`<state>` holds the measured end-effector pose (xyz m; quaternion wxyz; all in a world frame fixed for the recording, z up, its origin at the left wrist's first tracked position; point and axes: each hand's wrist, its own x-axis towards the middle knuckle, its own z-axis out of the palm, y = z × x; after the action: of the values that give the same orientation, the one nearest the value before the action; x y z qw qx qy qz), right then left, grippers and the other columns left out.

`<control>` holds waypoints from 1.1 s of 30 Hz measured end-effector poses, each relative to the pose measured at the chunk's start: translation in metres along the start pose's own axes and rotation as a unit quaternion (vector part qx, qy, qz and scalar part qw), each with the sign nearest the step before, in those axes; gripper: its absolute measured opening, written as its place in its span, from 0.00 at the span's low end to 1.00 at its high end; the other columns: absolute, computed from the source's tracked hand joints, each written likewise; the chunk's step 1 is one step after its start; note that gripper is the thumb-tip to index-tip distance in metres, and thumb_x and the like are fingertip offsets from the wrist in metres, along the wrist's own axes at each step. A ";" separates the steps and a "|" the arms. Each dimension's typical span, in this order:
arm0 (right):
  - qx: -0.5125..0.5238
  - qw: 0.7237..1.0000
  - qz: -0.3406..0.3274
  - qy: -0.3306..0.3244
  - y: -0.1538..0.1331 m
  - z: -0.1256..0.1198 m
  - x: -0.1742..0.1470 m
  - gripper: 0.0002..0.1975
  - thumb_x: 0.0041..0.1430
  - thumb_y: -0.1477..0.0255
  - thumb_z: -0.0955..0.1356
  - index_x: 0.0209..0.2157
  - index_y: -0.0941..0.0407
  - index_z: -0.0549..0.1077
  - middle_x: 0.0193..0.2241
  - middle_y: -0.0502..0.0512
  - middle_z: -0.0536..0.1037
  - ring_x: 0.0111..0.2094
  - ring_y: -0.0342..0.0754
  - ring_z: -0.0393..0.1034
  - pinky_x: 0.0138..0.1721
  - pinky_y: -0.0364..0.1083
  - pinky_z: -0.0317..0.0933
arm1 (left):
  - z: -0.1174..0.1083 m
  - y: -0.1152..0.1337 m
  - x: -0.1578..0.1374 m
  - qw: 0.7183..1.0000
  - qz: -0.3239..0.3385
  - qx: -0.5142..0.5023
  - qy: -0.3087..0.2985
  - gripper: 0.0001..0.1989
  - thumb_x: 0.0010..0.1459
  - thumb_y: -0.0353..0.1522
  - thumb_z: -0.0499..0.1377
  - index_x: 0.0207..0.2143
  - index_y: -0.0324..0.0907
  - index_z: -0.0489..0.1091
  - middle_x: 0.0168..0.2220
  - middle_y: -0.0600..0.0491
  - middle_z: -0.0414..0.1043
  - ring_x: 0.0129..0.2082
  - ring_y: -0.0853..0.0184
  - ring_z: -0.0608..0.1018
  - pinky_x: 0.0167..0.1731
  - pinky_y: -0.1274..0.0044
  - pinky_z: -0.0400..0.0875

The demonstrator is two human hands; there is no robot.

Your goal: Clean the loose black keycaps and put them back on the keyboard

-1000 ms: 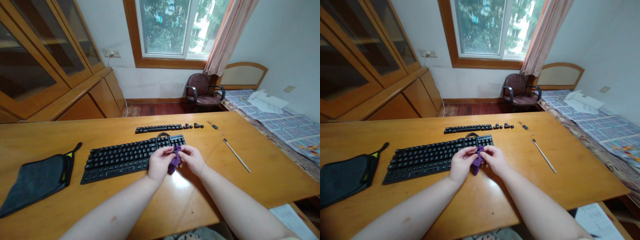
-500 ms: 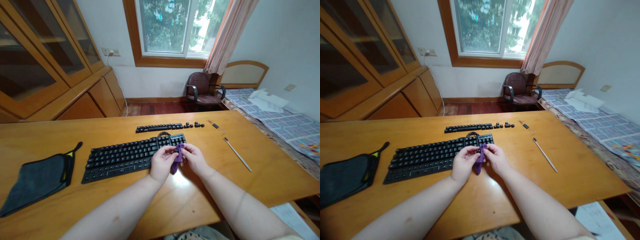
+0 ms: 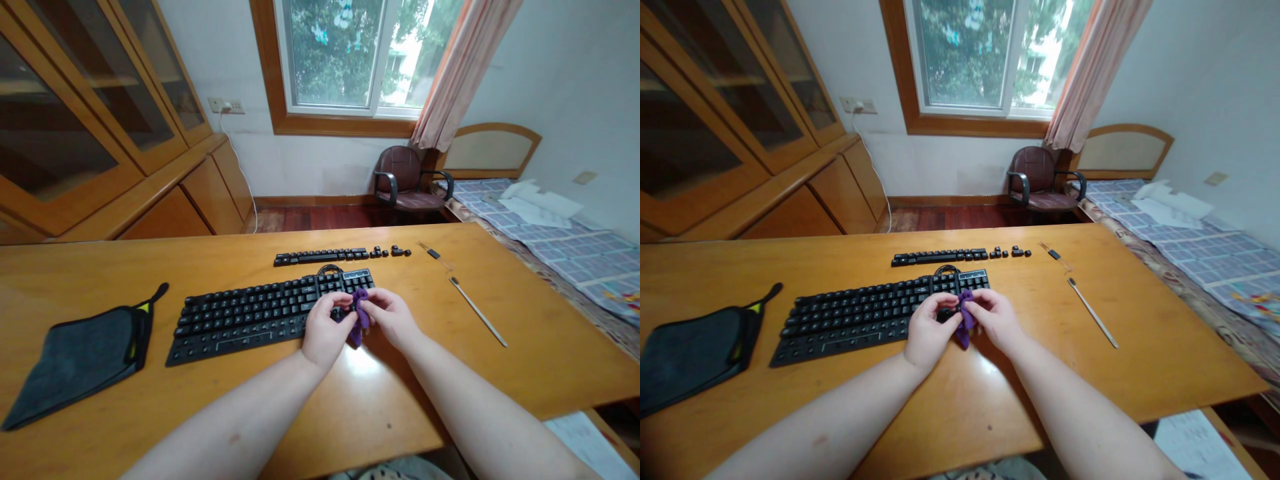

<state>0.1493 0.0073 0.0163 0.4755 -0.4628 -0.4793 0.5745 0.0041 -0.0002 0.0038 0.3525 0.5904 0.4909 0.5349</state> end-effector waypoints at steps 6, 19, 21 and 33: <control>-0.036 0.998 0.033 -0.037 0.008 -0.004 0.004 0.14 0.40 0.65 0.74 0.26 0.59 0.70 0.19 0.48 0.72 0.19 0.41 0.65 0.22 0.42 0.59 | -0.002 0.007 -0.002 0.998 0.011 0.053 -0.035 0.15 0.44 0.23 0.59 0.36 0.44 0.72 0.35 0.54 0.75 0.36 0.66 0.76 0.41 0.72 0.71; -0.046 0.997 0.056 -0.036 -0.004 -0.006 0.005 0.15 0.40 0.63 0.74 0.26 0.60 0.73 0.19 0.49 0.73 0.20 0.41 0.64 0.24 0.42 0.59 | 0.007 -0.003 0.000 0.990 -0.088 -0.102 -0.040 0.15 0.44 0.24 0.62 0.38 0.40 0.70 0.35 0.51 0.74 0.36 0.67 0.77 0.43 0.73 0.73; -0.041 0.996 0.066 -0.035 -0.006 -0.007 0.005 0.15 0.37 0.65 0.75 0.25 0.60 0.73 0.19 0.50 0.74 0.20 0.41 0.65 0.24 0.42 0.60 | 0.006 -0.002 -0.001 0.991 -0.079 -0.097 -0.048 0.15 0.44 0.24 0.62 0.38 0.40 0.70 0.35 0.51 0.74 0.36 0.67 0.77 0.42 0.73 0.73; -0.048 0.998 0.043 -0.008 -0.008 -0.003 0.006 0.15 0.43 0.61 0.72 0.23 0.60 0.74 0.13 0.47 0.68 0.15 0.39 0.57 0.17 0.41 0.51 | 0.000 0.000 0.001 0.999 -0.004 -0.001 -0.035 0.10 0.47 0.29 0.62 0.35 0.42 0.72 0.36 0.51 0.74 0.38 0.64 0.76 0.43 0.70 0.70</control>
<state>0.1523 0.0142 0.0234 0.4236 -0.5011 -0.4896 0.5743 0.0042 0.0013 0.0038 0.3724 0.6066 0.4801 0.5126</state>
